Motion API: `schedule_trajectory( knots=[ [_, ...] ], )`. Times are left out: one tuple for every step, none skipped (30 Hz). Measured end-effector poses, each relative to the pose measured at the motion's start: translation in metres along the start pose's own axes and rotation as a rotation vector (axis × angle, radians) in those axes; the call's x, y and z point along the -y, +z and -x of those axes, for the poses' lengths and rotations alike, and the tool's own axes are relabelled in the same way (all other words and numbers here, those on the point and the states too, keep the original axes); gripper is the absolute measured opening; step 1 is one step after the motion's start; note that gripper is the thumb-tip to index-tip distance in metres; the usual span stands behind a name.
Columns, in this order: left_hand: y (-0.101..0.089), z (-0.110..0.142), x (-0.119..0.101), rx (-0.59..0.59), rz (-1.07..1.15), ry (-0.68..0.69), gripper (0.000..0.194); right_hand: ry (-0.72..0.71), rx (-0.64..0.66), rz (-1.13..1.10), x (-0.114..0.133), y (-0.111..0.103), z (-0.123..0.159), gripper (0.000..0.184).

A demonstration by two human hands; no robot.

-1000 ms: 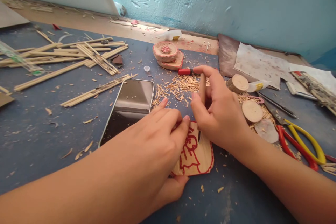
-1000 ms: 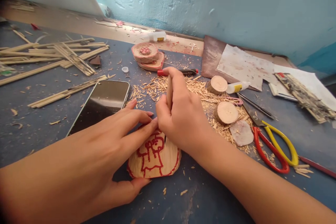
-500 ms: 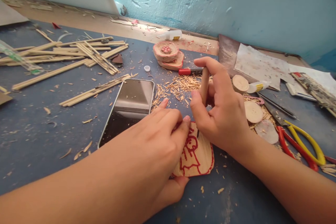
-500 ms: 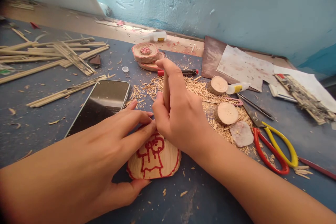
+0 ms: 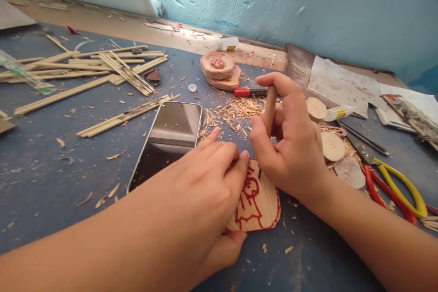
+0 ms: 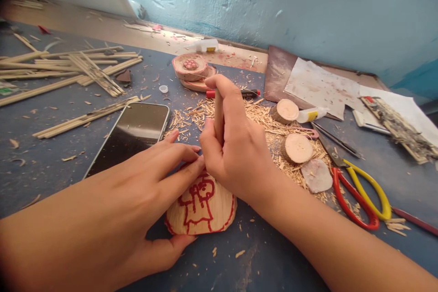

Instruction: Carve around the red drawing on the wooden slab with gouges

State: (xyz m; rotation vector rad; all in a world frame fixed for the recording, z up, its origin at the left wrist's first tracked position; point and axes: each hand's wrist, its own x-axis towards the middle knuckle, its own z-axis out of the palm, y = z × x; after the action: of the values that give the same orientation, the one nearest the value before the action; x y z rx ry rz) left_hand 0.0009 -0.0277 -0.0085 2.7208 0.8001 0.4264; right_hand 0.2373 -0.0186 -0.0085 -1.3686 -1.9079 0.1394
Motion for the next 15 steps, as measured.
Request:
schedule_trajectory(
  knots=[
    [-0.002,-0.004,-0.002,0.024,0.0,-0.013,0.074,0.015,0.004,0.007,0.0,0.001,0.0,0.054],
    [-0.003,-0.008,-0.004,0.041,-0.002,-0.021,0.078,0.031,0.008,0.012,-0.001,0.001,0.0,0.053],
    [-0.005,-0.012,-0.006,0.047,-0.006,-0.022,0.081,0.048,0.014,0.016,-0.001,0.002,-0.001,0.052],
    [-0.007,-0.015,-0.008,0.049,-0.009,-0.019,0.083,0.062,0.024,0.015,-0.002,0.003,-0.001,0.05],
    [-0.009,-0.017,-0.009,0.047,-0.014,-0.014,0.085,0.076,0.037,0.01,-0.003,0.004,-0.002,0.048],
    [-0.011,-0.018,-0.01,0.044,-0.019,-0.01,0.085,0.087,0.052,0.003,-0.004,0.005,-0.003,0.048],
    [-0.012,-0.018,-0.01,0.042,-0.025,-0.005,0.084,0.096,0.067,-0.006,-0.005,0.006,-0.003,0.048],
    [-0.013,-0.016,-0.01,0.041,-0.032,-0.001,0.082,0.103,0.082,-0.014,-0.006,0.006,-0.004,0.049],
    [-0.013,-0.014,-0.009,0.044,-0.04,0.004,0.079,0.109,0.095,-0.023,-0.007,0.006,-0.005,0.05],
    [-0.013,-0.011,-0.008,0.048,-0.051,0.011,0.074,0.115,0.106,-0.031,-0.007,0.007,-0.005,0.051],
    [-0.013,-0.008,-0.007,0.043,-0.063,0.025,0.07,0.121,0.116,-0.039,-0.008,0.007,-0.005,0.052],
    [-0.013,-0.006,-0.005,0.035,-0.074,0.044,0.067,0.126,0.125,-0.048,-0.008,0.007,-0.006,0.052],
    [-0.014,-0.004,-0.004,0.026,-0.082,0.064,0.064,0.131,0.134,-0.058,-0.008,0.007,-0.006,0.052],
    [-0.014,-0.003,-0.004,0.018,-0.088,0.083,0.061,0.136,0.143,-0.067,-0.008,0.007,-0.006,0.052],
    [-0.015,-0.002,-0.003,0.019,-0.089,0.098,0.061,0.141,0.152,-0.076,-0.008,0.007,-0.006,0.052]
  ],
)
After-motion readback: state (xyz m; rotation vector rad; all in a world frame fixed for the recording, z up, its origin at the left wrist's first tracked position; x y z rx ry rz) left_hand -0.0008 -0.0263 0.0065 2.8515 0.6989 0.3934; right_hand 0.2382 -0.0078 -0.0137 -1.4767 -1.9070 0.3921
